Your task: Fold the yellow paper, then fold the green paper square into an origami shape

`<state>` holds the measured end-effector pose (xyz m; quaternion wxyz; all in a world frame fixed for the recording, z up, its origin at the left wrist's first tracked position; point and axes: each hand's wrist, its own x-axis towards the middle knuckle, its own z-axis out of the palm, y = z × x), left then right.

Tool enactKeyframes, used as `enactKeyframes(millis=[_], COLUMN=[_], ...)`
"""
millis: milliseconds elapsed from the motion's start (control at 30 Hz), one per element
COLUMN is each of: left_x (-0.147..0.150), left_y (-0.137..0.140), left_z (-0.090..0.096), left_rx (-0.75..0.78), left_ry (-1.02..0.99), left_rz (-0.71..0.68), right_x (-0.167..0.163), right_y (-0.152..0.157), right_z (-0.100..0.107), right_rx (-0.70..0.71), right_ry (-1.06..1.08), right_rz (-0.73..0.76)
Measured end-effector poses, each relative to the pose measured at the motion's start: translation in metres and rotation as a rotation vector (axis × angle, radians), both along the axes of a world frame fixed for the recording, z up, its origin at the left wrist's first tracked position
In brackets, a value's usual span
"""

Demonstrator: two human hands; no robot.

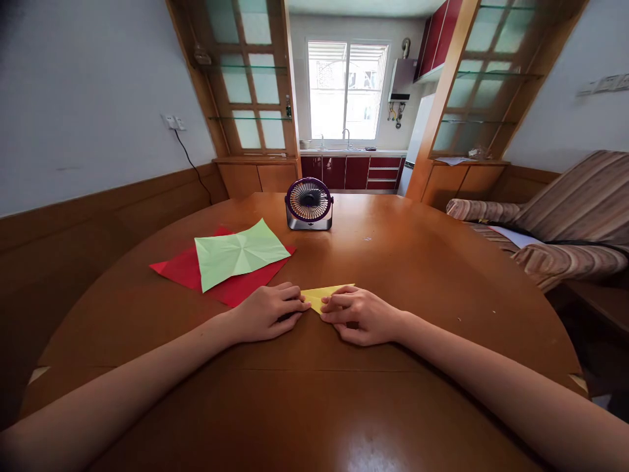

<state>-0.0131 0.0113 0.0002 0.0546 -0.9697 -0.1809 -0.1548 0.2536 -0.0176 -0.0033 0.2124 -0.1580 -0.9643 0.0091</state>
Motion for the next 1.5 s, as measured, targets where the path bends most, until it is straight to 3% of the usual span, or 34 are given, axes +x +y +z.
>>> enactKeyframes(millis=[300,533,767,967,1100,1233,1500], left_x=[0.001,0.000,0.004,0.002,0.002,0.007,0.010], left_y=[0.002,-0.002,-0.004,-0.001,0.007,0.009,0.013], left_z=[-0.001,0.004,0.005,0.003,-0.004,-0.008,-0.002], left_rx=[-0.005,0.000,0.045,-0.071,-0.238,-0.290,-0.310], left_ry=[-0.020,0.046,0.095,-0.021,-0.225,-0.362,-0.299], left_rz=[-0.014,0.005,0.020,0.026,0.129,0.254,0.393], right_x=[0.001,0.006,0.004,0.004,0.002,-0.002,-0.006], right_y=[0.001,0.000,0.001,0.000,0.000,0.000,0.000], right_z=[-0.003,0.003,0.001,0.001,0.003,0.004,0.000], right_rx=[0.043,-0.004,-0.014,-0.006,-0.068,-0.068,0.007], right_ry=[0.083,0.007,0.068,0.070,0.095,0.111,0.152], right_rz=[0.012,-0.016,-0.017,-0.047,-0.058,-0.071,-0.165])
